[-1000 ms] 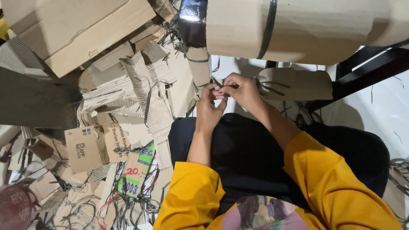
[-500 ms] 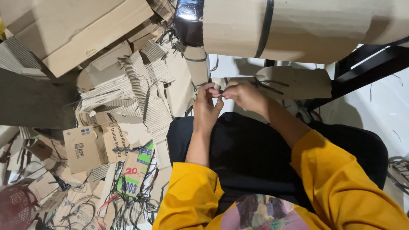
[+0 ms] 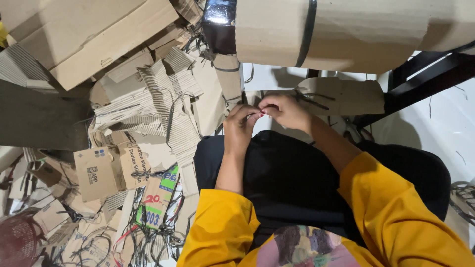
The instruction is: The person sits on the floor and ties black cords around cylindrical cardboard rolls. They pick up cords, wrap them around the rolls, and tie knots to secure them. The person handles multiple rolls and cords throughout the clip.
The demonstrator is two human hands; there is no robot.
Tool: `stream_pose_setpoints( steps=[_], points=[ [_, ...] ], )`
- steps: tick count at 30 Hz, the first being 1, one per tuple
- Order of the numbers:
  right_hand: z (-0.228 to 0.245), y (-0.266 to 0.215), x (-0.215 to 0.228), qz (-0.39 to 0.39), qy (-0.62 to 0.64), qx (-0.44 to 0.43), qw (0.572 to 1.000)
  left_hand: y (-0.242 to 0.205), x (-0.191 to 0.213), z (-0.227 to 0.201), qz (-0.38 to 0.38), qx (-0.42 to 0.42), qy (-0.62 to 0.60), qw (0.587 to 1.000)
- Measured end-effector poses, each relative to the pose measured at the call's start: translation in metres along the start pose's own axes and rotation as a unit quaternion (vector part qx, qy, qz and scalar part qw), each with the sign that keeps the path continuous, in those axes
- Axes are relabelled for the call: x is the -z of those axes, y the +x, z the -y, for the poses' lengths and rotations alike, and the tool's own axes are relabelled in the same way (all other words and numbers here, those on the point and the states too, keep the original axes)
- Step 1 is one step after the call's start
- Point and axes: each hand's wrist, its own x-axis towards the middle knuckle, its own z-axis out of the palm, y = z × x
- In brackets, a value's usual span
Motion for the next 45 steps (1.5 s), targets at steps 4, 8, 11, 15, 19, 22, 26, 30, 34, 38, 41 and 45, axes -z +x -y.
stream_pose_setpoints(
  steps=[4,8,11,15,19,22,26,30,34,38,41,45],
  points=[
    [-0.002,-0.002,0.002,-0.032,-0.052,-0.051,0.997,-0.004,0.0,0.008,0.007,0.051,-0.02,0.998],
    [0.011,-0.015,-0.005,-0.09,-0.082,-0.086,0.989,-0.003,-0.003,0.014,0.014,0.078,-0.016,0.997],
    [0.036,-0.024,-0.013,-0.159,-0.013,-0.08,0.984,0.002,-0.001,0.004,0.017,0.1,-0.005,0.995],
    [0.084,-0.032,-0.014,-0.17,0.098,-0.062,0.979,0.004,0.002,-0.006,0.043,0.085,-0.026,0.995],
    [0.08,-0.036,-0.003,-0.171,0.21,-0.05,0.961,-0.004,-0.005,0.01,0.031,0.092,-0.055,0.994],
    [0.046,-0.031,0.012,-0.115,0.241,0.001,0.964,-0.006,-0.007,0.018,0.028,0.095,-0.065,0.993],
    [0.047,-0.028,0.014,-0.075,0.117,0.058,0.989,-0.002,-0.005,0.004,0.028,0.117,-0.057,0.991],
    [0.063,-0.016,-0.002,-0.105,0.016,0.112,0.988,0.002,-0.002,0.001,0.031,0.141,-0.028,0.989],
    [0.05,-0.006,-0.012,-0.155,-0.008,0.139,0.978,-0.008,-0.007,0.028,0.019,0.19,0.007,0.982],
    [0.007,0.024,-0.018,-0.175,-0.145,0.148,0.963,-0.016,-0.007,0.036,0.11,0.285,-0.01,0.952],
    [-0.023,0.045,-0.021,-0.187,-0.185,0.114,0.958,-0.01,-0.006,0.023,0.193,0.262,0.093,0.941],
    [-0.038,0.06,-0.022,-0.216,-0.216,0.066,0.95,-0.02,-0.019,0.04,0.259,0.173,0.26,0.914]
  ],
)
